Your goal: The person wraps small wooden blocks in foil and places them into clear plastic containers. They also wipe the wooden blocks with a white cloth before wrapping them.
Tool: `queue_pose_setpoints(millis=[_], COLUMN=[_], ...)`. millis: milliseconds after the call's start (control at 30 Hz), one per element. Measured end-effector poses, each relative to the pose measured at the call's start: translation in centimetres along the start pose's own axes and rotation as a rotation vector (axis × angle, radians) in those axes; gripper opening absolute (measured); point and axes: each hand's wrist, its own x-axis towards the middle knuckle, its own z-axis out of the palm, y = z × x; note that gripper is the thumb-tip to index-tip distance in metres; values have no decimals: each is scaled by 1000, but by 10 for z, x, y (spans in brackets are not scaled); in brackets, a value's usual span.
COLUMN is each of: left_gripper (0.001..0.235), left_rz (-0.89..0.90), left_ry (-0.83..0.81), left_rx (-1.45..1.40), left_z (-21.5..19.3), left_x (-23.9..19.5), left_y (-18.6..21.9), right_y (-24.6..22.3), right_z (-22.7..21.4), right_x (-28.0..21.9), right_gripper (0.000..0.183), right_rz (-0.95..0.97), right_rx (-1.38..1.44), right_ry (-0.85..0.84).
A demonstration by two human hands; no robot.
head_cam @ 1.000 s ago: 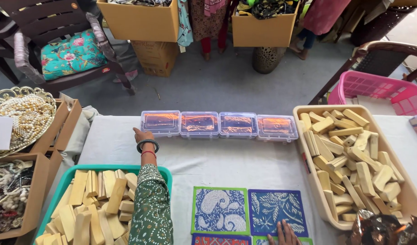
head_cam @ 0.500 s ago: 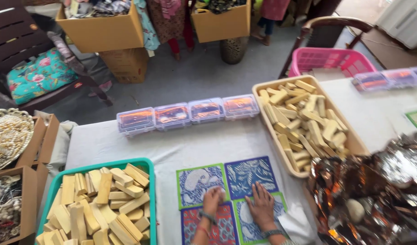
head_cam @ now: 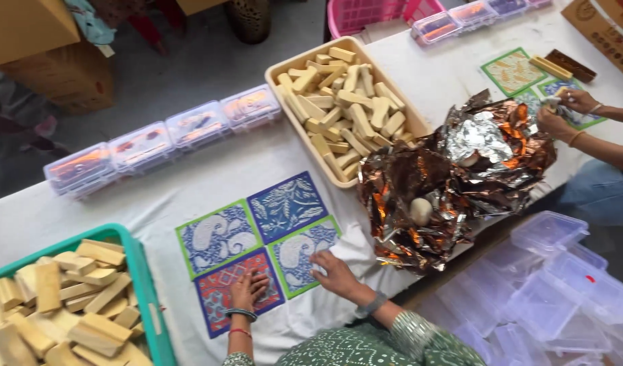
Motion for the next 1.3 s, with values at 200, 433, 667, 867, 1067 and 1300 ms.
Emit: queue_pose_setpoints(millis=[200,433,667,867,1067,1300], left_gripper=[33,33,33,33,34,34], left_rz=[84,109,133,140,126,371], left_ry=[101,154,119,71,50,81], left_rx=[89,124,124,100,128,388], left_z=[5,13,13,8,9,-1], left_x=[2,-2,-2,-3,4,-5], left_y=[-3,2,4,4,-5,-20], right_y=[19,57,56,4,40,41], right_z=[-111,-202,-188,-185,-188,-138], right_x=[-61,-60,-44,-33,-91,-103], right_gripper=[21,18,17,23,21,20], right_rz=[159,348,358,173,429,441], right_rx=[181,258,303,33,-26,132], right_ry=[-47,583,869,859,532,500])
